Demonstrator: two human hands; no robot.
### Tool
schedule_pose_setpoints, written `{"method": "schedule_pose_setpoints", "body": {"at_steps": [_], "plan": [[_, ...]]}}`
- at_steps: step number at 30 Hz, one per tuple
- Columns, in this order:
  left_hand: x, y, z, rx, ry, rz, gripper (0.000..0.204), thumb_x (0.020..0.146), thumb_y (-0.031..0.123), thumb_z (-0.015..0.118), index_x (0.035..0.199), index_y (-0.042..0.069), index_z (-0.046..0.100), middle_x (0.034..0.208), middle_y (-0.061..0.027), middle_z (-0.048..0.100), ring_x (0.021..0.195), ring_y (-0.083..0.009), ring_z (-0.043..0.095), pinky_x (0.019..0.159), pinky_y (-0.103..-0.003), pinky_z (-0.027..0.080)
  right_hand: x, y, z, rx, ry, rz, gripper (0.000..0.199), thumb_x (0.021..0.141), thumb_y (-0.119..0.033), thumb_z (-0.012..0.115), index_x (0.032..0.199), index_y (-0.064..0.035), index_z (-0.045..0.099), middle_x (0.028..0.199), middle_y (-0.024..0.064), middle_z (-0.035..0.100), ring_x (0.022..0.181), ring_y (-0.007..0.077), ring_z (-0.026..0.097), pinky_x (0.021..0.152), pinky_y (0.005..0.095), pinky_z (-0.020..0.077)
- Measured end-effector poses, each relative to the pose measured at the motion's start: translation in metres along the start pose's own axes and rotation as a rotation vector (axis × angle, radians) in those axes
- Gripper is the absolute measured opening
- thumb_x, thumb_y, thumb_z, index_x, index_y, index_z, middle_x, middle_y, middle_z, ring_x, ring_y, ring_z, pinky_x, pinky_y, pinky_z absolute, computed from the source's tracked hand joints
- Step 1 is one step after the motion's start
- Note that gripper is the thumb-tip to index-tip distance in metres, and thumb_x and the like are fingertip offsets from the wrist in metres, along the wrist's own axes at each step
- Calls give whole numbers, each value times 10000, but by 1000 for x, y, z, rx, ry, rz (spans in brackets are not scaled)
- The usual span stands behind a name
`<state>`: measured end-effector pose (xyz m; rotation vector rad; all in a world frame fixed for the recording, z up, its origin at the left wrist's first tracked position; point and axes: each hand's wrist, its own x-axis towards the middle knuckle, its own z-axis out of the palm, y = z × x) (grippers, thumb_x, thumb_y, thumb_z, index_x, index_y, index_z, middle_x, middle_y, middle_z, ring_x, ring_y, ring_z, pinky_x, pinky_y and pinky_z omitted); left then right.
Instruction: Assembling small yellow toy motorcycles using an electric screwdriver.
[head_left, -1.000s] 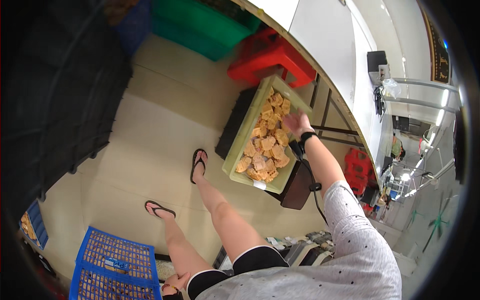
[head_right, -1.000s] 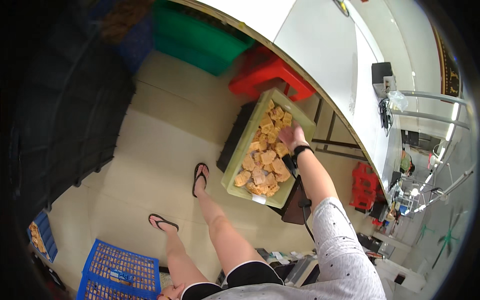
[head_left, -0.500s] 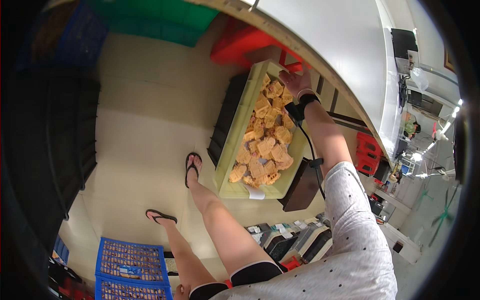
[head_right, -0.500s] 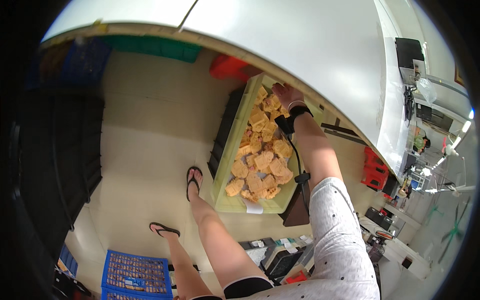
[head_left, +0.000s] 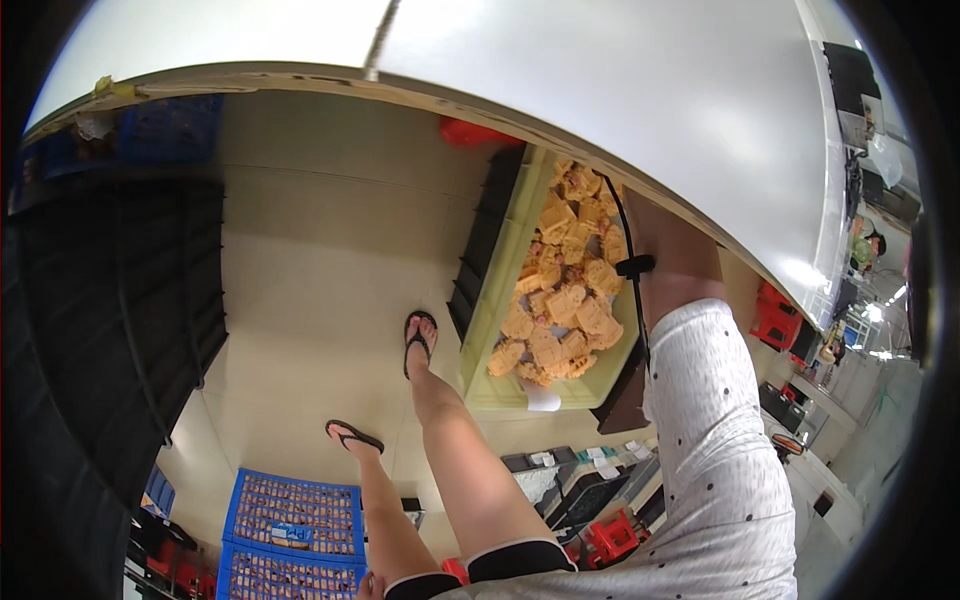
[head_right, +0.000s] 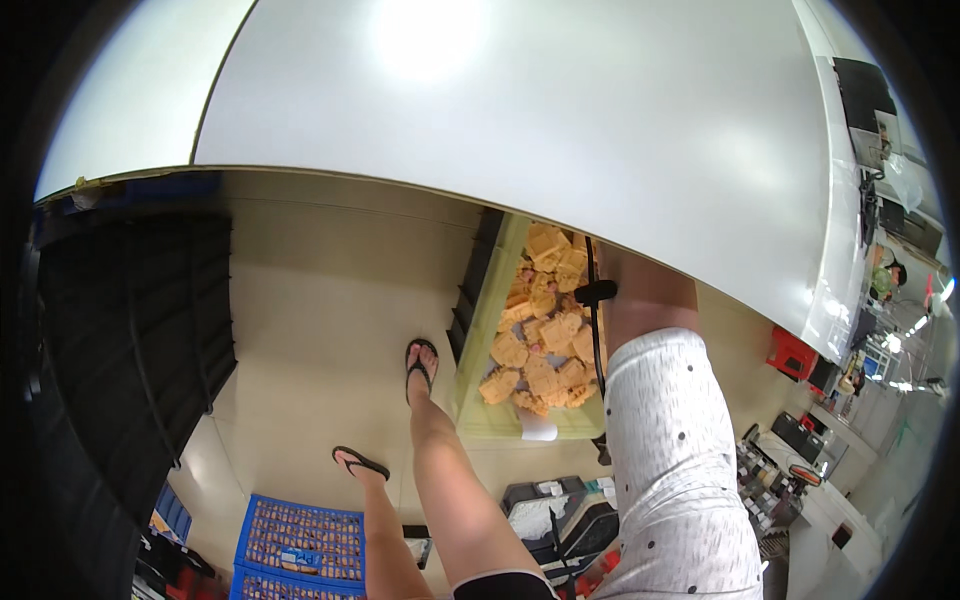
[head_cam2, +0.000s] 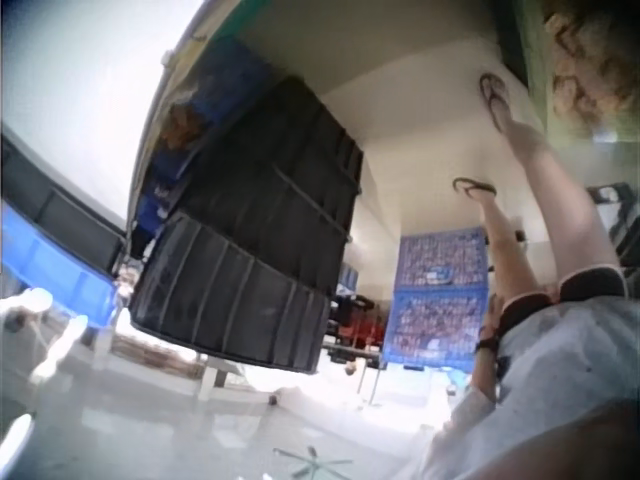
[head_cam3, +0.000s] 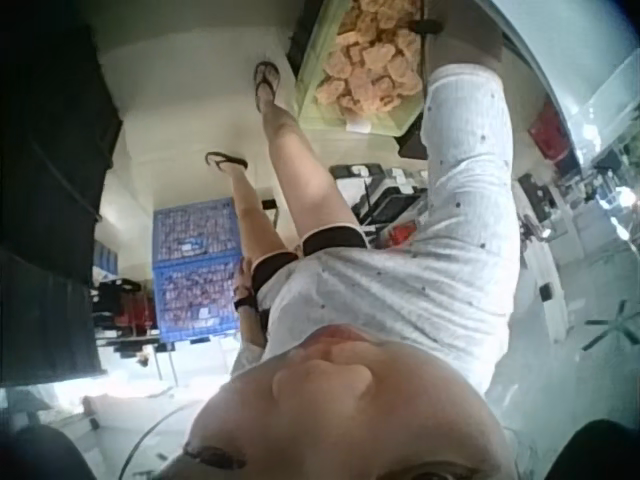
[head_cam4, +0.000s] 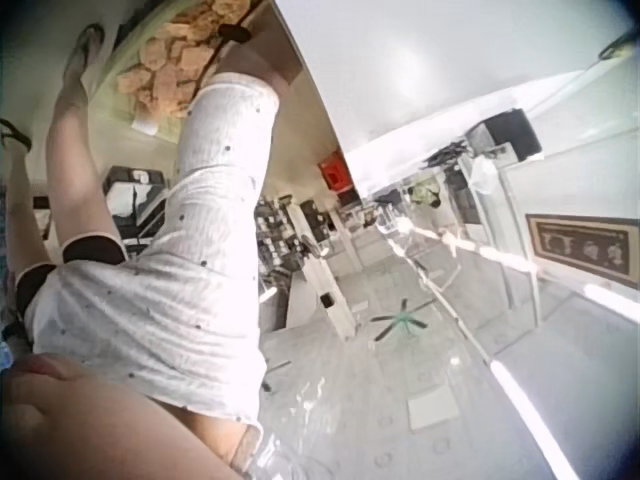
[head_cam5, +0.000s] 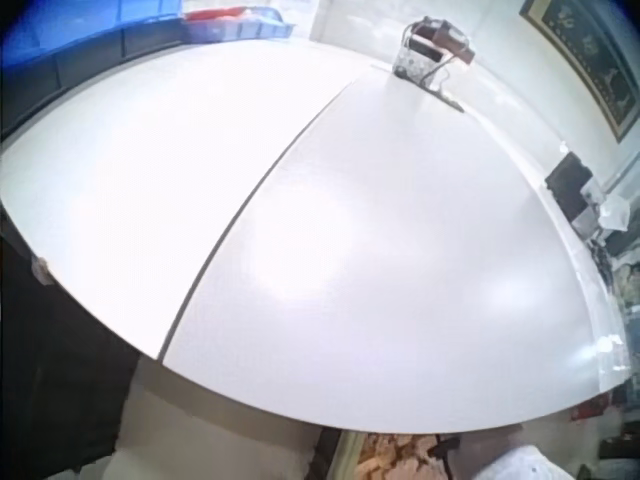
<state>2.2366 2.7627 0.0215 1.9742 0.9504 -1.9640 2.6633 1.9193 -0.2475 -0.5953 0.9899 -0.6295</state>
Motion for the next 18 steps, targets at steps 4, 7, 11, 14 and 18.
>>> {"method": "schedule_pose_setpoints", "body": {"at_steps": [4, 7, 11, 14, 18], "plan": [[12, -14, -6, 78, 23, 59, 570, 870, 477, 450, 1281, 82, 427, 1275, -176, 472, 1170, -340, 440, 944, -408, 367, -42, 15, -11, 39, 12, -1, 497, 897, -392, 439, 1241, -35, 394, 1257, 147, 451, 1141, 306, 436, 952, 432, 382], [-7, 21, -22, 94, 11, 12, 583, 865, 488, 453, 1279, 78, 435, 1276, -187, 467, 1190, -358, 421, 949, -417, 364, -73, 26, -32, 65, 38, -5, 490, 899, -391, 437, 1238, -40, 398, 1257, 142, 452, 1139, 302, 437, 951, 431, 383], [-36, 94, -52, 217, 3, 62, 598, 861, 491, 458, 1256, 42, 447, 1245, -186, 495, 1159, -340, 456, 935, -429, 376, -115, 56, -62, 125, 95, -1, 479, 902, -389, 434, 1234, -45, 403, 1256, 135, 454, 1136, 296, 440, 949, 428, 385], [-16, 114, -69, 97, 130, 328, 515, 802, 451, 551, 1085, 20, 562, 961, -178, 602, 894, -334, 574, 777, -391, 450, -147, 101, -73, 189, 129, 79, 472, 904, -388, 431, 1231, -49, 407, 1255, 130, 456, 1134, 292, 442, 947, 426, 387], [-10, 284, -120, 158, 373, 720, 382, 834, 211, 578, 1130, -18, 507, 1049, -172, 595, 991, -277, 570, 858, -355, 432, -156, 111, -93, 235, 182, 100, 462, 906, -387, 428, 1227, -55, 412, 1254, 123, 458, 1131, 287, 444, 945, 424, 389]]}}
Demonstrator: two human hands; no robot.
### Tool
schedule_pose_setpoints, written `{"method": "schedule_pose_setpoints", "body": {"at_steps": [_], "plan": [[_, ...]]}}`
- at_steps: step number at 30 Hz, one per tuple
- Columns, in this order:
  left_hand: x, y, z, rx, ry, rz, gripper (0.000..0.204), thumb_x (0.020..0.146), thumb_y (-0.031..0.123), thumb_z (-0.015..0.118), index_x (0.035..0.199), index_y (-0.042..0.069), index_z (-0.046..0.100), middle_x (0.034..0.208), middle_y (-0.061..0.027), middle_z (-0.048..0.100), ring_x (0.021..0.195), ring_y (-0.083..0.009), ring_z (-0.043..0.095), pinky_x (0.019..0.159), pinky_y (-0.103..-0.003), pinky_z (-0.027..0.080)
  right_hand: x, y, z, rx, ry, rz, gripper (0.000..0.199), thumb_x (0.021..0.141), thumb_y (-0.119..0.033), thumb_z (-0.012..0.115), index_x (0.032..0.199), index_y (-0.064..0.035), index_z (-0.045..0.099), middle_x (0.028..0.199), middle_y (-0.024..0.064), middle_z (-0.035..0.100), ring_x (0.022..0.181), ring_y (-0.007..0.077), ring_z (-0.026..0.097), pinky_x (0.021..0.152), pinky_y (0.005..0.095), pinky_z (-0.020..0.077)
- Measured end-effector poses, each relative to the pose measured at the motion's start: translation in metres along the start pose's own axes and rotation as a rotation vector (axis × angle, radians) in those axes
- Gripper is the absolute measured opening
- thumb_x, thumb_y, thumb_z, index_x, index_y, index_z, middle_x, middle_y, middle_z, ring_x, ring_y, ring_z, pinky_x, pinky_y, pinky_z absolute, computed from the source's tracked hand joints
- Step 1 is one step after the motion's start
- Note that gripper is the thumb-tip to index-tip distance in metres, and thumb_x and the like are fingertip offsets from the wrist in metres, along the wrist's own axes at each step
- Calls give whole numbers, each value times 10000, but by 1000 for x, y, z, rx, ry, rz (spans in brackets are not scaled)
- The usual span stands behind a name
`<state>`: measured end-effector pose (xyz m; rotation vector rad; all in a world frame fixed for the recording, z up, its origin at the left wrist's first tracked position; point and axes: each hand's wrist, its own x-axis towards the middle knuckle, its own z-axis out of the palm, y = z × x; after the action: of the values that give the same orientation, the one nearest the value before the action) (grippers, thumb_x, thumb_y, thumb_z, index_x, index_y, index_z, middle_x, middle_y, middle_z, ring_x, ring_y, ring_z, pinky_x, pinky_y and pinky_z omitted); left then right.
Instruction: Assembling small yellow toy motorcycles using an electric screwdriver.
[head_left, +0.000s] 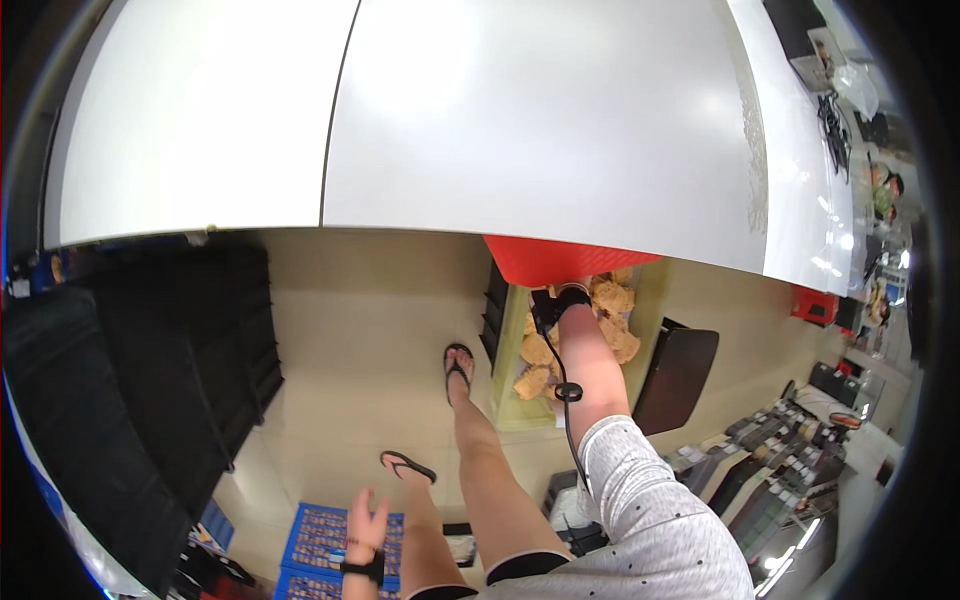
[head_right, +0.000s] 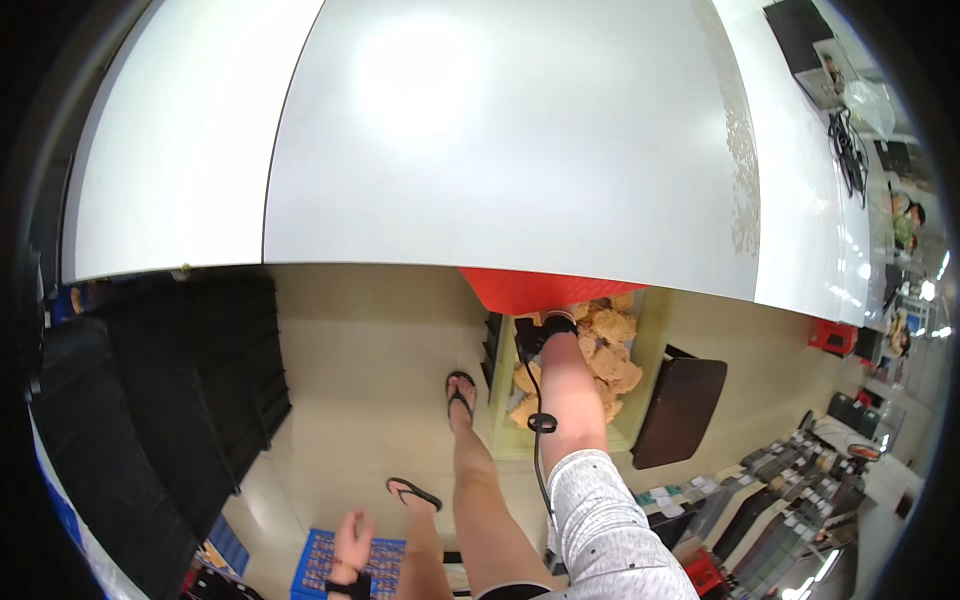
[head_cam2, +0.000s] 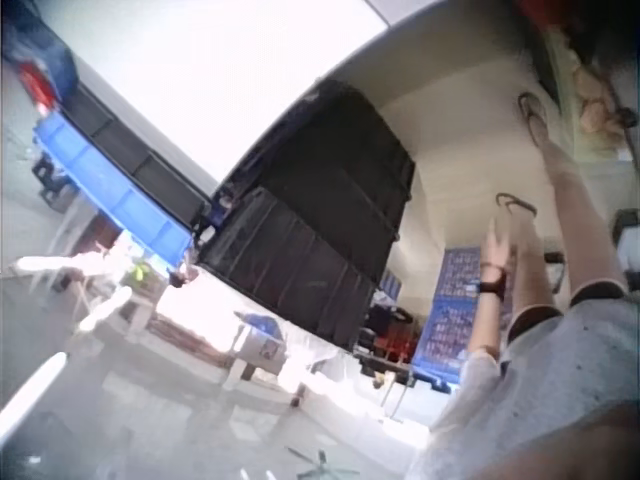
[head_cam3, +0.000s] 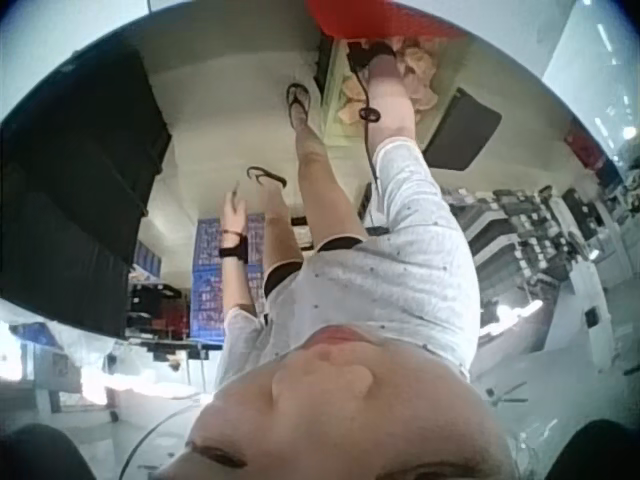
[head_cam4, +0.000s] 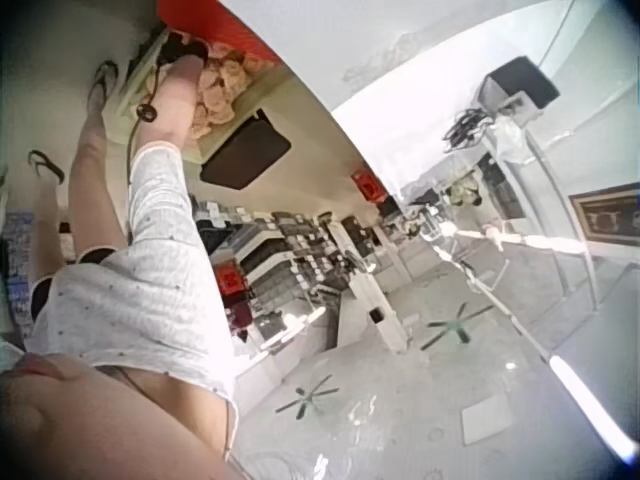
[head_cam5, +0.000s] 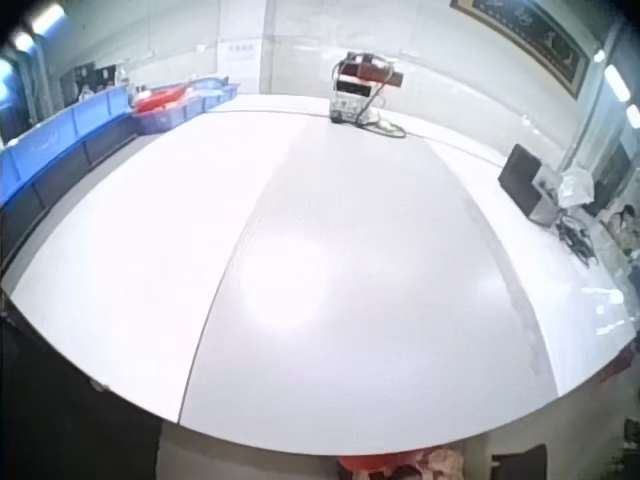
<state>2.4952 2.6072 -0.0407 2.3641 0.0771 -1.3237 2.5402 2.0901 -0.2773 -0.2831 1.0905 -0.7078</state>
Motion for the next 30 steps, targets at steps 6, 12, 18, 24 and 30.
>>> {"method": "schedule_pose_setpoints", "body": {"at_steps": [6, 12, 18, 24, 30], "plan": [[189, 246, -41, -272, 397, 712, 492, 851, 179, 526, 1265, -38, 372, 1286, -221, 413, 1210, -340, 388, 1009, -390, 293, 10, -8, -16, 60, 48, -6, 447, 910, -385, 423, 1221, -63, 419, 1253, 113, 461, 1127, 279, 448, 943, 420, 392], [342, 320, -67, 430, 468, 802, 461, 871, 216, 512, 1255, -12, 398, 1254, -191, 450, 1164, -309, 430, 972, -380, 340, 10, 13, -6, 127, 43, 25, 433, 914, -382, 419, 1214, -72, 427, 1252, 103, 463, 1123, 271, 451, 940, 416, 395], [351, 305, -64, 538, 399, 812, 424, 863, 206, 534, 1221, -2, 442, 1201, -166, 493, 1113, -284, 466, 938, -372, 363, 10, 18, -18, 139, 41, 42, 418, 918, -380, 414, 1208, -80, 434, 1251, 93, 466, 1119, 264, 455, 937, 412, 398], [314, 290, -66, 528, 326, 916, 388, 854, 195, 555, 1186, 7, 485, 1148, -141, 536, 1061, -260, 503, 904, -364, 387, -38, 35, -51, 77, -115, 59, 376, 915, -376, 411, 1177, -113, 468, 1188, 43, 521, 1074, 204, 492, 944, 394, 396], [202, 348, -69, 101, 23, 1027, 303, 844, 200, 571, 1073, 2, 570, 1018, -103, 603, 927, -222, 563, 821, -337, 426, -74, 98, -104, -999, -19, -553, 406, 916, -370, 373, 1235, -125, 431, 1248, 41, 482, 1156, 219, 431, 996, 405, 332]]}}
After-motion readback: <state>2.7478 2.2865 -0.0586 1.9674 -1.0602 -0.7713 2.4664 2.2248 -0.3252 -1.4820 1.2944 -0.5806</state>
